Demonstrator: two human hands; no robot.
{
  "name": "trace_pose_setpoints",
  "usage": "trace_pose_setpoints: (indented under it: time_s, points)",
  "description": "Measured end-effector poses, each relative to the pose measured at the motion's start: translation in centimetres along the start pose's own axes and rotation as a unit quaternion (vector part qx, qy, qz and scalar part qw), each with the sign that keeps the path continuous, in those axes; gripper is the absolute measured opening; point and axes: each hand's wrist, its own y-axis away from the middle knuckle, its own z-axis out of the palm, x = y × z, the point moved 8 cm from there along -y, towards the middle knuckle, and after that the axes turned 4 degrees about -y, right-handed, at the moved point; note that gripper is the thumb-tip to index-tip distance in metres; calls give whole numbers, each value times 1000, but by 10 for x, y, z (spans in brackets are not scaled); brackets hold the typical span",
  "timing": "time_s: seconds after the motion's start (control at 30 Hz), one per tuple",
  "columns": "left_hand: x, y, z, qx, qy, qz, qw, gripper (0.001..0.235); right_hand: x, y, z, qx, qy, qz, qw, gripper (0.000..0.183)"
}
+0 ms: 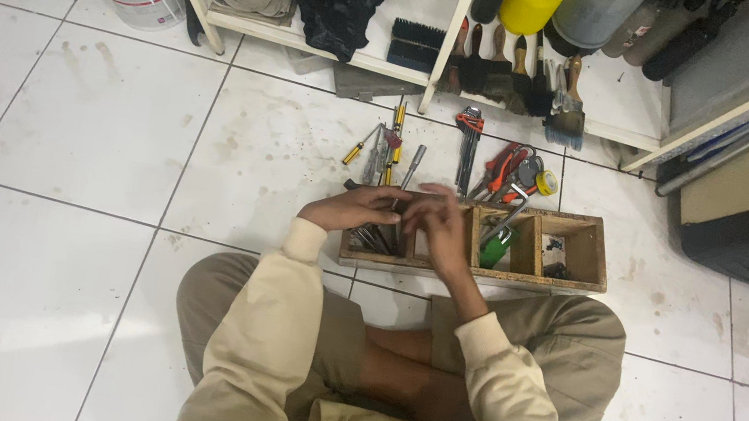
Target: The person sits on the floor and organizes various tools, including a tire valve removal tool, screwdrivers, and pliers, into a wooden compartmentalized box. They pick up items from the floor and place them into specific sections of the box.
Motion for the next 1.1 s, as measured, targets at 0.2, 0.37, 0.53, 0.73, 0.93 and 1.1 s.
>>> trace_pose_setpoints:
  time_s: [0.2, 0.37, 0.53, 0.73, 0.93, 1.1]
  points:
    - [21, 1, 19, -16, 16, -11, 1000, 71, -12, -8, -31, 141, 247, -51, 957, 52]
    - [5, -6, 19, -31, 17, -29, 999, 77, -16, -11, -5, 127, 230, -38, 964, 62]
    - [0, -5, 16, -39, 4, -52, 998, 76, 20, -20, -18, 88, 232, -33, 968, 27]
    - [13, -6, 23, -24, 1, -54, 998, 74, 17, -16, -19, 72, 240, -53, 967, 19]
    - [-4, 6, 10, 39, -149, -126, 980, 69, 13, -11, -5, 23, 326, -36, 944, 27]
    - [-16, 22, -25, 254, -390, -81, 881, 31, -14, -10, 19, 29, 391, -52, 918, 22]
